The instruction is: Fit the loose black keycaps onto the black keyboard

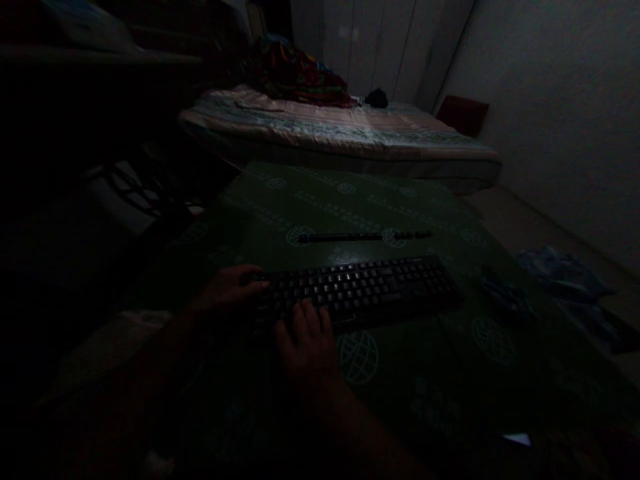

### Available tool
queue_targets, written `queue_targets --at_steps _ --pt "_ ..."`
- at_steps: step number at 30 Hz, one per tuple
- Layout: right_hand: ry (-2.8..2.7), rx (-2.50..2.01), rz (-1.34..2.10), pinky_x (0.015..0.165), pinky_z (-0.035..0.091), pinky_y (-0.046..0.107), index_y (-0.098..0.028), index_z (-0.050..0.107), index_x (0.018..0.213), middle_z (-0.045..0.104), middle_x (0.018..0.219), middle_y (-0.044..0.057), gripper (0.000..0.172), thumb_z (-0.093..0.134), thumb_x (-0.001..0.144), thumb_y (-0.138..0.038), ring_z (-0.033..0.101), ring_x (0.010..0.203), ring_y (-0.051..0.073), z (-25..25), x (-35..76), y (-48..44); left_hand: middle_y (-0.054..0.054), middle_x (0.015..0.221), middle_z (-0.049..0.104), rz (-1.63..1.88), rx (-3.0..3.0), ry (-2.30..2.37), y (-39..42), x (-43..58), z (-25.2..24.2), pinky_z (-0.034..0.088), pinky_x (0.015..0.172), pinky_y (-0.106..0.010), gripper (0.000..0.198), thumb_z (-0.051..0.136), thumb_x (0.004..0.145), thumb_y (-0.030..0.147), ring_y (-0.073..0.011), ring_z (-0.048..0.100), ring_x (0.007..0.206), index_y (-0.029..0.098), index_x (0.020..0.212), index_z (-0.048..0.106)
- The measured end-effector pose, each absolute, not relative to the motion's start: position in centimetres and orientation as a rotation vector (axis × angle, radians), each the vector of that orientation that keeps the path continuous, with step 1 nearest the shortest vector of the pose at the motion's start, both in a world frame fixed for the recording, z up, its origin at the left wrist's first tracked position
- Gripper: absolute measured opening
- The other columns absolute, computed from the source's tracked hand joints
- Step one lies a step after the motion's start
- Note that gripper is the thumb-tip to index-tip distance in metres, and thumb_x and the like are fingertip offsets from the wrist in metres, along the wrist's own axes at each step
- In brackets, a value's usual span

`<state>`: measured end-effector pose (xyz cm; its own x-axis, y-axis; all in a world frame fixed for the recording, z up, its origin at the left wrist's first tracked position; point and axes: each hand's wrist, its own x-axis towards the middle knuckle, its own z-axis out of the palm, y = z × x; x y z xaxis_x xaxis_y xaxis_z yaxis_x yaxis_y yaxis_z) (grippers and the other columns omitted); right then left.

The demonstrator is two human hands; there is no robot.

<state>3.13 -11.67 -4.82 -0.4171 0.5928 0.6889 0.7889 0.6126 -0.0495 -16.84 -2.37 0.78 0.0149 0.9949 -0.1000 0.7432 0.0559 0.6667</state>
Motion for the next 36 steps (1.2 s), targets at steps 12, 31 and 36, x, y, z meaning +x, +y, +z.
queue_targets --at_steps 12,31,36 --pt "-2.139 -1.081 -0.389 0.099 0.033 0.046 -0.017 0.061 0.106 0.058 0.118 0.016 0.025 0.047 0.087 -0.023 0.04 0.124 0.028 -4.75 3.15 -11.73 -0.002 0.082 0.067 0.58 1.695 1.766 -2.45 -16.71 0.77 0.049 0.063 -0.028 0.053 0.057 0.061 0.054 -0.0222 0.063 0.076 0.018 0.098 0.064" --pt "-2.157 -1.054 -0.377 0.1 0.03 0.046 -0.015 0.061 0.107 0.057 0.119 0.018 0.025 0.049 0.086 -0.022 0.039 0.124 0.029 -4.71 3.28 -11.8 -0.003 0.084 0.067 0.551 1.784 1.763 -2.73 -16.58 1.25 0.048 0.065 -0.03 0.049 0.056 0.063 0.054 -0.0227 0.062 0.078 0.018 0.095 0.066" --pt "-2.155 -1.07 -0.35 0.1 0.03 0.047 -0.015 0.061 0.106 0.057 0.119 0.018 0.025 0.049 0.086 -0.024 0.039 0.124 0.03 -4.77 3.33 -11.9 -0.003 0.082 0.066 0.533 1.765 1.769 -2.71 -16.43 1.32 0.047 0.064 -0.029 0.051 0.055 0.064 0.054 -0.0223 0.062 0.077 0.018 0.099 0.065"
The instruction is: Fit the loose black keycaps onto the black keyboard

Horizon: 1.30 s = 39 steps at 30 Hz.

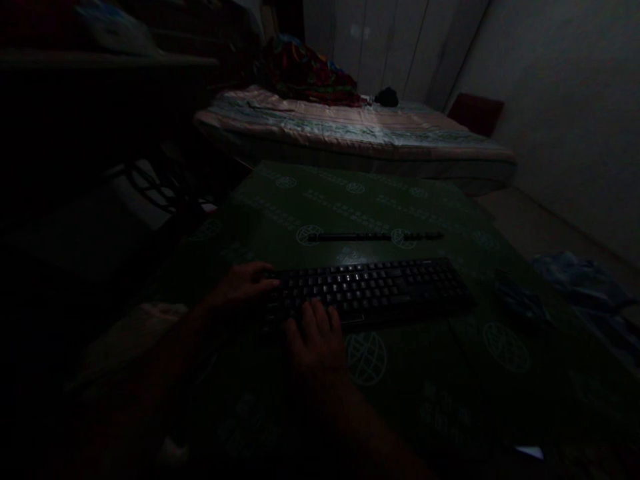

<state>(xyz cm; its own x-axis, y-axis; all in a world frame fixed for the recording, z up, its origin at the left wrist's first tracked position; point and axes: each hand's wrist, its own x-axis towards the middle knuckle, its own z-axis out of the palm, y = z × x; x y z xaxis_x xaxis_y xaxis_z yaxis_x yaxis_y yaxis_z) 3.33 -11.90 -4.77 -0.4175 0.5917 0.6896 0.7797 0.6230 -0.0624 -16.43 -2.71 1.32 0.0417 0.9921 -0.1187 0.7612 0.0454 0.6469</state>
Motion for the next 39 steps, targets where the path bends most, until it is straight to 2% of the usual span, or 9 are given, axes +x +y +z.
queue_targets --at_steps 4,16,26,39 --pt "-2.2 -1.067 -0.316 0.101 0.029 0.048 -0.015 0.06 0.111 0.055 0.122 0.019 0.029 0.051 0.085 -0.026 0.037 0.125 0.031 -4.9 3.6 -11.8 -0.003 0.083 0.066 0.547 1.754 1.778 -2.8 -16.4 1.5 0.048 0.066 -0.03 0.05 0.056 0.063 0.052 -0.0226 0.062 0.078 0.017 0.098 0.065" --pt "-2.119 -1.125 -0.296 0.1 0.031 0.048 -0.016 0.062 0.105 0.057 0.119 0.017 0.025 0.046 0.087 -0.022 0.039 0.125 0.029 -4.7 2.9 -12.2 0.0 0.077 0.064 0.596 1.734 1.733 -2.9 -16.5 0.9 0.046 0.06 -0.027 0.044 0.056 0.064 0.053 -0.0198 0.061 0.073 0.02 0.093 0.065" --pt "-2.192 -1.076 -0.316 0.1 0.031 0.048 -0.017 0.061 0.11 0.056 0.121 0.017 0.028 0.049 0.086 -0.022 0.038 0.125 0.029 -4.7 3.5 -12.0 -0.001 0.082 0.066 0.576 1.747 1.741 -2.6 -17.0 0.5 0.047 0.063 -0.028 0.05 0.058 0.063 0.055 -0.0212 0.061 0.077 0.02 0.099 0.064" --pt "-2.146 -1.093 -0.31 0.099 0.034 0.046 -0.016 0.062 0.106 0.057 0.118 0.017 0.026 0.045 0.088 -0.023 0.041 0.123 0.028 -4.4 3.3 -12.1 -0.001 0.078 0.064 0.564 1.785 1.721 -2.5 -17.1 0.4 0.046 0.061 -0.027 0.045 0.057 0.065 0.054 -0.0208 0.061 0.075 0.02 0.092 0.066"
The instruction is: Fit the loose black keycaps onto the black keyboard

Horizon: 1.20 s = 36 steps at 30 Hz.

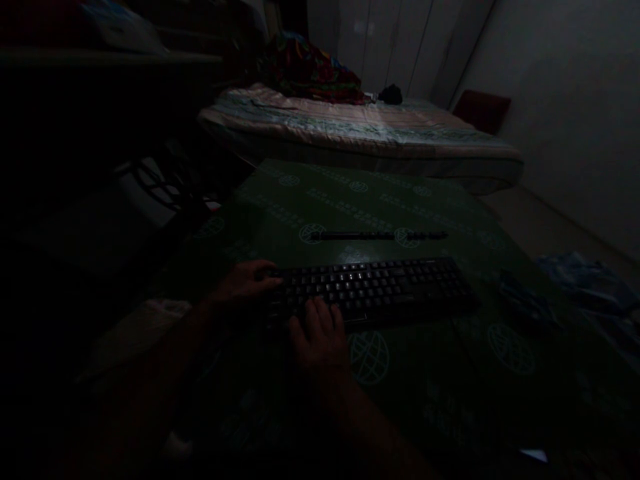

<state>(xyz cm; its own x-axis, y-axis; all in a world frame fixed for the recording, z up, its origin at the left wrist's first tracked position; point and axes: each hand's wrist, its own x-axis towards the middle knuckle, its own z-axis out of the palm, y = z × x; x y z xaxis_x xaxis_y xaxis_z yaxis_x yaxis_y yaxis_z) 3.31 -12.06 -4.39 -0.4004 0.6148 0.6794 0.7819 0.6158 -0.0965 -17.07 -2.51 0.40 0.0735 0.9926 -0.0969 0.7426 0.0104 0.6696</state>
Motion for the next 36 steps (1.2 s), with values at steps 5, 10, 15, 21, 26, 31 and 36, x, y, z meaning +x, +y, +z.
queue_targets --at_steps 5,10,15,21,26,31,36 --pt "-2.136 -1.092 -0.289 0.099 0.032 0.047 -0.015 0.062 0.105 0.057 0.118 0.018 0.026 0.045 0.087 -0.023 0.039 0.123 0.028 -4.39 3.2 -12.08 -0.001 0.077 0.063 0.57 1.786 1.718 -2.49 -17.02 0.39 0.046 0.06 -0.027 0.047 0.057 0.065 0.055 -0.0201 0.061 0.073 0.019 0.093 0.065" --pt "-2.132 -1.108 -0.284 0.1 0.032 0.046 -0.016 0.062 0.104 0.058 0.118 0.017 0.025 0.046 0.088 -0.024 0.041 0.122 0.028 -4.32 3.15 -12.15 0.0 0.074 0.062 0.584 1.773 1.713 -2.7 -16.88 0.49 0.044 0.058 -0.026 0.046 0.056 0.064 0.055 -0.0192 0.059 0.071 0.019 0.092 0.064" --pt "-2.18 -1.071 -0.325 0.098 0.032 0.045 -0.017 0.061 0.108 0.057 0.12 0.017 0.025 0.048 0.087 -0.023 0.041 0.122 0.028 -4.7 3.66 -11.95 0.0 0.076 0.063 0.587 1.727 1.692 -3.0 -16.71 0.88 0.044 0.057 -0.025 0.048 0.056 0.065 0.054 -0.0184 0.059 0.07 0.018 0.096 0.064" --pt "-2.152 -1.096 -0.311 0.099 0.033 0.046 -0.018 0.062 0.107 0.058 0.12 0.016 0.024 0.048 0.087 -0.022 0.043 0.121 0.028 -4.95 3.53 -12.07 -0.001 0.077 0.063 0.576 1.772 1.724 -2.9 -16.67 0.84 0.045 0.061 -0.027 0.048 0.057 0.064 0.051 -0.0193 0.06 0.071 0.017 0.097 0.064" --pt "-2.185 -1.121 -0.254 0.099 0.033 0.047 -0.017 0.061 0.109 0.056 0.123 0.017 0.026 0.048 0.087 -0.021 0.041 0.123 0.029 -4.52 3.58 -12.38 -0.002 0.078 0.063 0.563 1.789 1.719 -2.92 -16.66 0.91 0.044 0.06 -0.027 0.046 0.056 0.065 0.05 -0.019 0.059 0.071 0.016 0.095 0.065" --pt "-2.191 -1.087 -0.264 0.098 0.035 0.048 -0.016 0.061 0.109 0.056 0.121 0.017 0.027 0.046 0.087 -0.02 0.041 0.123 0.029 -4.57 3.77 -12.26 -0.002 0.077 0.063 0.557 1.786 1.739 -3.1 -16.57 1.13 0.044 0.06 -0.028 0.046 0.057 0.065 0.049 -0.0193 0.059 0.071 0.016 0.097 0.065" --pt "-2.182 -1.095 -0.274 0.098 0.035 0.048 -0.016 0.061 0.109 0.057 0.121 0.017 0.026 0.046 0.087 -0.02 0.042 0.122 0.029 -4.65 3.66 -12.25 -0.003 0.076 0.063 0.568 1.784 1.732 -3.17 -16.57 1.22 0.044 0.06 -0.028 0.047 0.056 0.065 0.048 -0.0194 0.059 0.07 0.015 0.098 0.065"
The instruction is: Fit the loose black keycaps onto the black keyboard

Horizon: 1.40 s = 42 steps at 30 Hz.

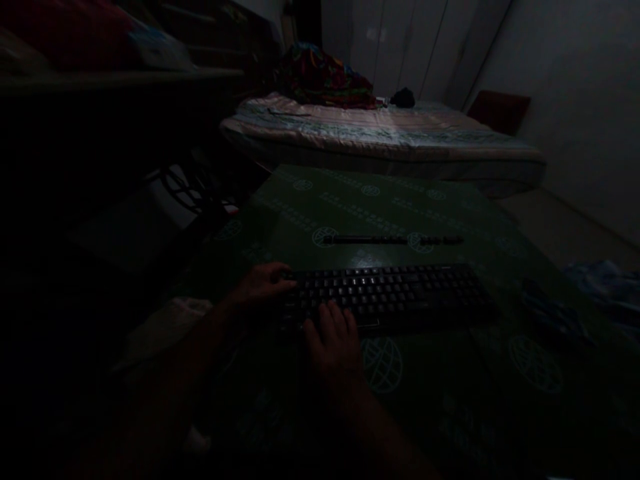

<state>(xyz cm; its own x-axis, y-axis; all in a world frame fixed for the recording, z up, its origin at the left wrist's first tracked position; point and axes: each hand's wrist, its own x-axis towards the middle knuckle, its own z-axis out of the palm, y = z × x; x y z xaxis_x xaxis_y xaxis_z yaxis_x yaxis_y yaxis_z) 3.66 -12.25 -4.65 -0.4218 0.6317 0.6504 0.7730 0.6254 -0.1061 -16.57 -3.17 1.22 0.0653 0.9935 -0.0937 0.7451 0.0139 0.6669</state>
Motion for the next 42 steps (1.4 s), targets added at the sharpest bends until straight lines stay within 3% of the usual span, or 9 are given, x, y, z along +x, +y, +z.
queue_targets --at_steps 42 --pt "-2.128 -1.066 -0.317 0.097 0.036 0.045 -0.015 0.061 0.105 0.058 0.116 0.017 0.024 0.046 0.087 -0.021 0.043 0.12 0.028 -4.49 3.52 -11.86 -0.001 0.078 0.065 0.599 1.749 1.744 -2.7 -16.86 0.65 0.047 0.062 -0.027 0.048 0.058 0.063 0.053 -0.0199 0.061 0.073 0.018 0.096 0.066"
